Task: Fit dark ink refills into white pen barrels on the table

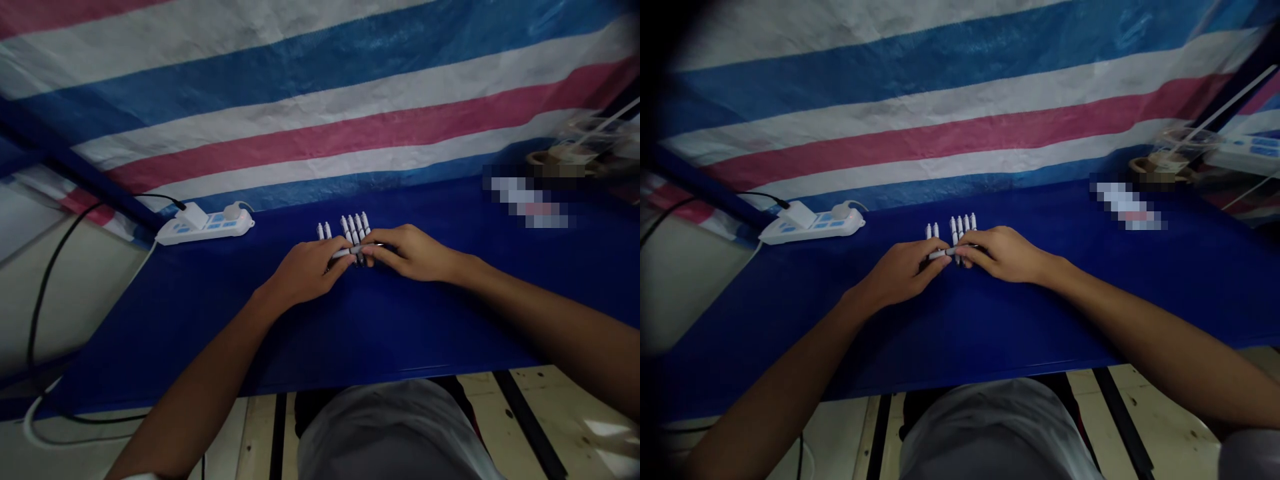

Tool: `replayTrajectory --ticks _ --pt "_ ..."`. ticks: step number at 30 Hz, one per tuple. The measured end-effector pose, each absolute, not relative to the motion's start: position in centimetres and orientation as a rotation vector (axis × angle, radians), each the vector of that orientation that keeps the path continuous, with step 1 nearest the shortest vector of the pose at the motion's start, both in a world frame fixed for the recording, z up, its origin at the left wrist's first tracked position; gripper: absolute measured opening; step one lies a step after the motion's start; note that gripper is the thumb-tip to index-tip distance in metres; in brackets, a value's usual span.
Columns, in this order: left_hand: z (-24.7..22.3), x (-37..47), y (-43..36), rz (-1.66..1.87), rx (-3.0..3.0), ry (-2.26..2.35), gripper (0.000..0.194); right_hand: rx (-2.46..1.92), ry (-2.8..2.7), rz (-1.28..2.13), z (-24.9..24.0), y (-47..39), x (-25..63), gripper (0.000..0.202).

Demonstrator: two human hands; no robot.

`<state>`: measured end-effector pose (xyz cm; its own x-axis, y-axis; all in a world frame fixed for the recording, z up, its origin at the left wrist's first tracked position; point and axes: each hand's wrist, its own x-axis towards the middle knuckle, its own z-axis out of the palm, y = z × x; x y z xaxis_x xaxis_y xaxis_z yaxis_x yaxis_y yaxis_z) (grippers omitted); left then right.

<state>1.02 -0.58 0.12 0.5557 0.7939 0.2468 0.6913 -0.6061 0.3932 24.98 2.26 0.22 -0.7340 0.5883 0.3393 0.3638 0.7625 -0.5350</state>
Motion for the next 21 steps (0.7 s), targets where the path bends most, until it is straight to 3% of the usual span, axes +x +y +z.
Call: replayTrajectory --ticks 7,16,21 --pt "-0.40 1.24 -0.38 0.553 2.530 1.327 0.028 -0.774 -2.279 0.734 -0.40 2.10 24.28 0.021" --pt "0.06 1.47 -0.59 0.424 2.555 1.444 0.028 -0.765 -2.223 0.700 -0.58 2.32 24.26 0.027" --pt "0.05 1.43 -0.58 0.467 2.540 1.414 0.028 -0.674 -2.267 0.646 -0.51 2.47 24.31 0.016"
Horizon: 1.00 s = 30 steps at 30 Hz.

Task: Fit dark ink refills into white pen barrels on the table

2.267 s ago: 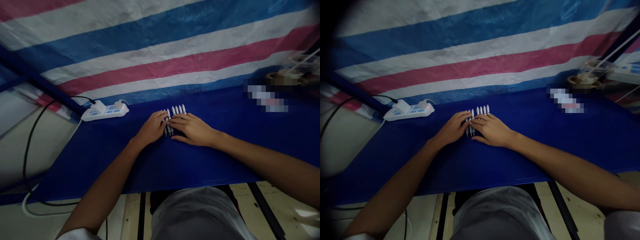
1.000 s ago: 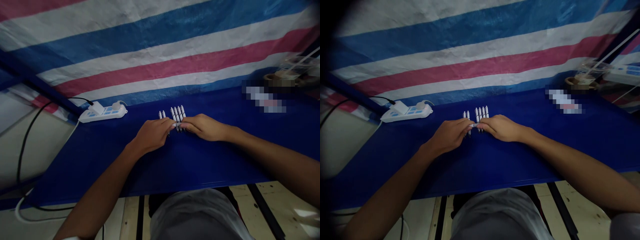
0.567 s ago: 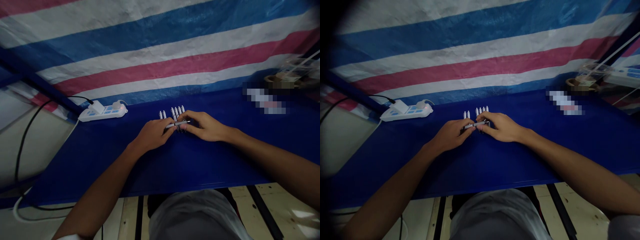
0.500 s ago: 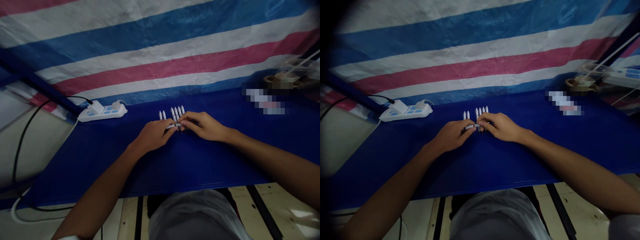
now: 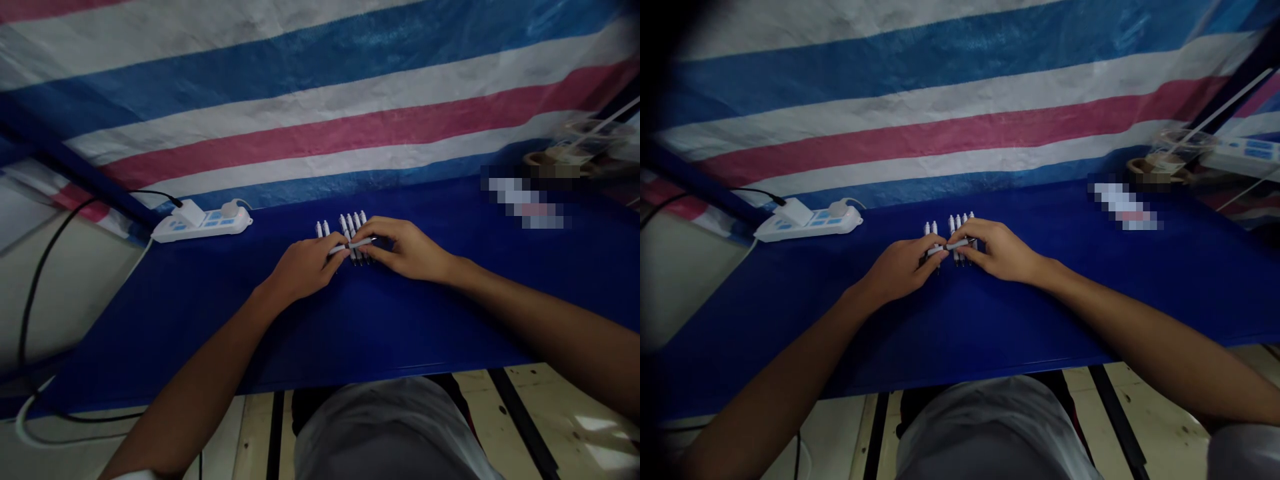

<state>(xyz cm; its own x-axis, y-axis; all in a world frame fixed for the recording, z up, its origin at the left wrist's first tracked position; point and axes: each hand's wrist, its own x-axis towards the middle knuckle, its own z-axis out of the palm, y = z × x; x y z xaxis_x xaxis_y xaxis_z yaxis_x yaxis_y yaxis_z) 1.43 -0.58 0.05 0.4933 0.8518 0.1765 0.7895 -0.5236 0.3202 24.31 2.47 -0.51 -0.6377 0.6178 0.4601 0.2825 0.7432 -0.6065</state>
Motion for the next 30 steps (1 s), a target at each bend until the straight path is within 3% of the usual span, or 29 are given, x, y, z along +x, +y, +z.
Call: replayTrajectory --ticks 10,21,25,30 --pt "0.4 0.7 -0.1 0.686 2.408 1.297 0.030 -0.650 -2.181 0.523 0.1 3.2 25.2 0.015" --pt "0.5 -0.1 0.6 0.546 2.448 1.588 0.032 -0.851 -2.096 0.568 0.9 4.7 27.3 0.020" --pt "0.4 0.0 0.5 0.553 2.448 1.576 0.034 -0.874 -2.101 0.655 0.3 4.7 26.9 0.032" --pt "0.1 0.3 0.4 0.559 2.491 1.501 0.038 -0.925 -2.189 0.663 -0.3 4.0 25.8 0.030"
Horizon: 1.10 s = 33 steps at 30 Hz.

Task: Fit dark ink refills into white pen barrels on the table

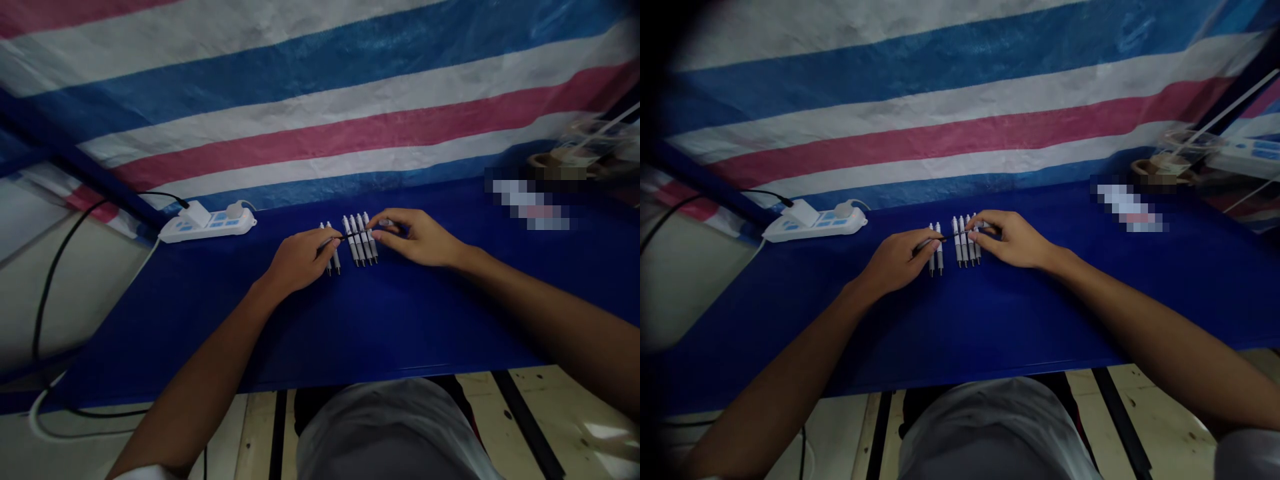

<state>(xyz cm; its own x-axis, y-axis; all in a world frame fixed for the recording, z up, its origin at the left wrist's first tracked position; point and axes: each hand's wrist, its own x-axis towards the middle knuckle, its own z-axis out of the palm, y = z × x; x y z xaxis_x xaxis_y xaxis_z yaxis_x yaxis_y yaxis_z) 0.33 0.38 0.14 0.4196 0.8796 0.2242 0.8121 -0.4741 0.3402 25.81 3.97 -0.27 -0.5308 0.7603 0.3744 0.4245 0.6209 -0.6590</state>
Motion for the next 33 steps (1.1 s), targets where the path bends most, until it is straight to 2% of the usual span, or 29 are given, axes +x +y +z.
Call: replayTrajectory --ticks 6,13,20,33 --pt "-0.3 0.4 0.4 0.607 2.554 1.400 0.040 -0.869 -2.114 0.730 -0.6 3.4 24.9 0.026" --pt "-0.1 0.2 0.5 0.710 2.413 1.403 0.033 -0.937 -2.026 0.770 -0.6 3.5 25.0 0.029" --pt "0.2 -0.9 1.3 0.851 2.300 1.541 0.012 -1.006 -1.907 0.733 0.1 4.5 26.0 0.034" --pt "0.3 -0.8 1.0 0.844 2.412 1.500 0.018 -1.008 -1.915 0.753 0.0 4.6 26.2 0.042"
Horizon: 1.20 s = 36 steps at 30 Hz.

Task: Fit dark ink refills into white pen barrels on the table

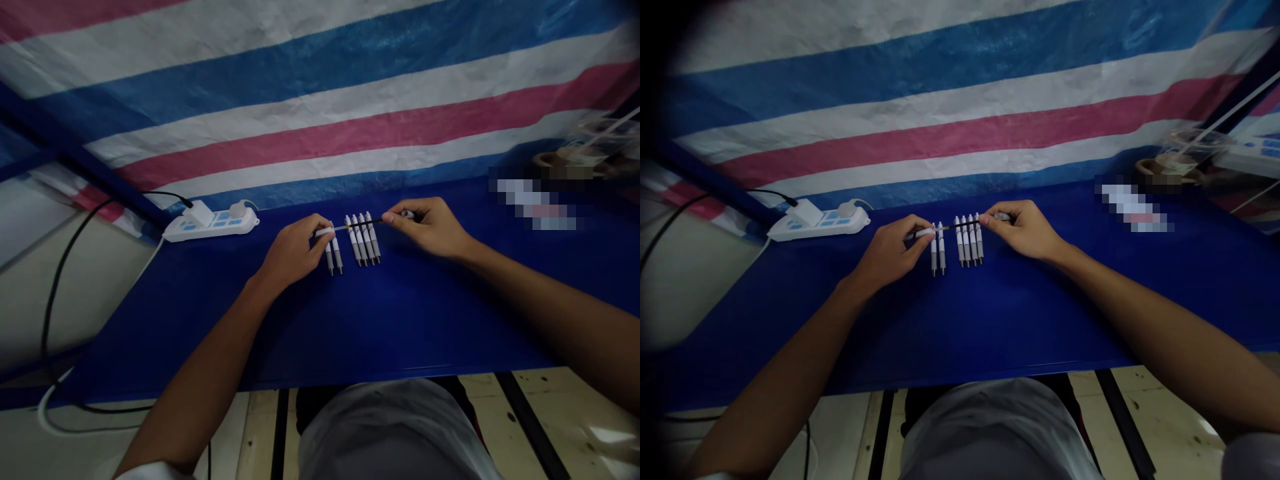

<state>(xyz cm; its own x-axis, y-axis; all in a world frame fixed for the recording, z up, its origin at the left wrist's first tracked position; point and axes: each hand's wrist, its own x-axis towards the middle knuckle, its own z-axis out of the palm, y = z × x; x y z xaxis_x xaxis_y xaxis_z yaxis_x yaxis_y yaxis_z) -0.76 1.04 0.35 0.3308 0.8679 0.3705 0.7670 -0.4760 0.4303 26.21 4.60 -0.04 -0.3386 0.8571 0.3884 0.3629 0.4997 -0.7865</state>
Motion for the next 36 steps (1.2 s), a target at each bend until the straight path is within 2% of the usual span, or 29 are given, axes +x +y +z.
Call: replayTrajectory --ticks 15,20,31,36 --pt "-0.1 0.0 0.7 0.866 2.446 1.407 0.018 -1.003 -1.942 0.772 -0.3 4.2 25.7 0.044" --pt "-0.4 1.0 0.1 0.797 2.513 1.273 0.026 -0.985 -2.046 0.889 -0.7 3.2 24.6 0.042" --pt "-0.4 0.3 0.6 0.774 2.508 1.343 0.023 -0.916 -2.072 0.812 -0.1 3.8 25.6 0.027" --pt "-0.5 0.5 0.5 0.770 2.524 1.302 0.023 -0.860 -2.138 0.878 -0.1 3.6 25.3 0.028"
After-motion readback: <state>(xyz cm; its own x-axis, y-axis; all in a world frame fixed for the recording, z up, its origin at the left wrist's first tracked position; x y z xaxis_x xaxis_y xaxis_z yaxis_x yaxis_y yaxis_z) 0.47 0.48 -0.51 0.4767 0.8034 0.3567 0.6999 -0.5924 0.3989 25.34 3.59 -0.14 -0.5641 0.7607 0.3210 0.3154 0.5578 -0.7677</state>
